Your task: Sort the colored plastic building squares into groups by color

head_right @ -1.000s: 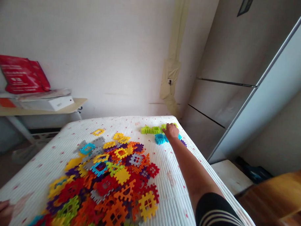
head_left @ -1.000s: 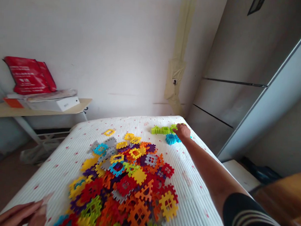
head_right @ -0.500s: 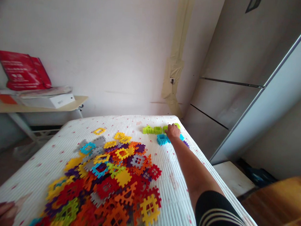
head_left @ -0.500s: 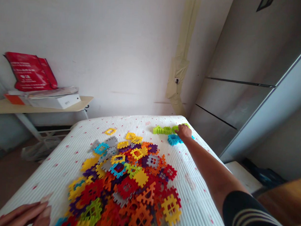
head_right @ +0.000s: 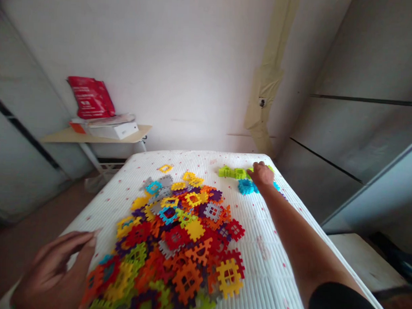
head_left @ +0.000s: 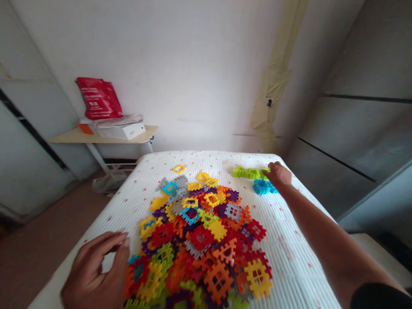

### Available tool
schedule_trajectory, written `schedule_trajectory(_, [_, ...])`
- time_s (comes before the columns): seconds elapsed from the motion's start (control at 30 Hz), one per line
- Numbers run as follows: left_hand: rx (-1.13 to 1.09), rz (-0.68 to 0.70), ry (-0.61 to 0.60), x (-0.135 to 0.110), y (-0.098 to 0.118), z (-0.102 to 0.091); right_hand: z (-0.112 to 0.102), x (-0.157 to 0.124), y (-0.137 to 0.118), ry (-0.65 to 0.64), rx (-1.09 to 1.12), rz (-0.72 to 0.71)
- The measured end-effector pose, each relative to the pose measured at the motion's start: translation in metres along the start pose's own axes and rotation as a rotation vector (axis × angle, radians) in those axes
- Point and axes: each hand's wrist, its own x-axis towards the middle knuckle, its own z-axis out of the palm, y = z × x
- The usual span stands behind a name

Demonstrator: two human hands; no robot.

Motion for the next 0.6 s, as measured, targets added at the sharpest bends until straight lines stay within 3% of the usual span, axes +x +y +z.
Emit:
schedule_trajectory(0.07, [0.017, 0.017, -0.041, 0.001, 0.008, 0.0, -0.009, -0.009, -0.004, 0.139, 0.057, -0.072])
schedule_trajectory(0.23, [0.015, -0.048, -0.163, 0.002, -0.003, -0.002, -0.018, -0.059, -0.012, 0.372, 0.206, -0.392])
schedule_trajectory(0.33, [0.001, -0.039, -0.271, 0.0, -0.006, -0.001, -0.01, -0.096, -0.01, 0.394, 0.25, -0.57])
schedule_trajectory(0.43, [0.02, -0.001, -0.48, -0.003, -0.002, 0.001, 0.004, -0.125, -0.002, 0.388, 0.288, -0.687])
schedule_trajectory(0.6, [0.329, 0.114, -0.778, -0.002, 0.014, 0.002, 0.019, -0.148, 0.011, 0.321, 0.377, -0.751])
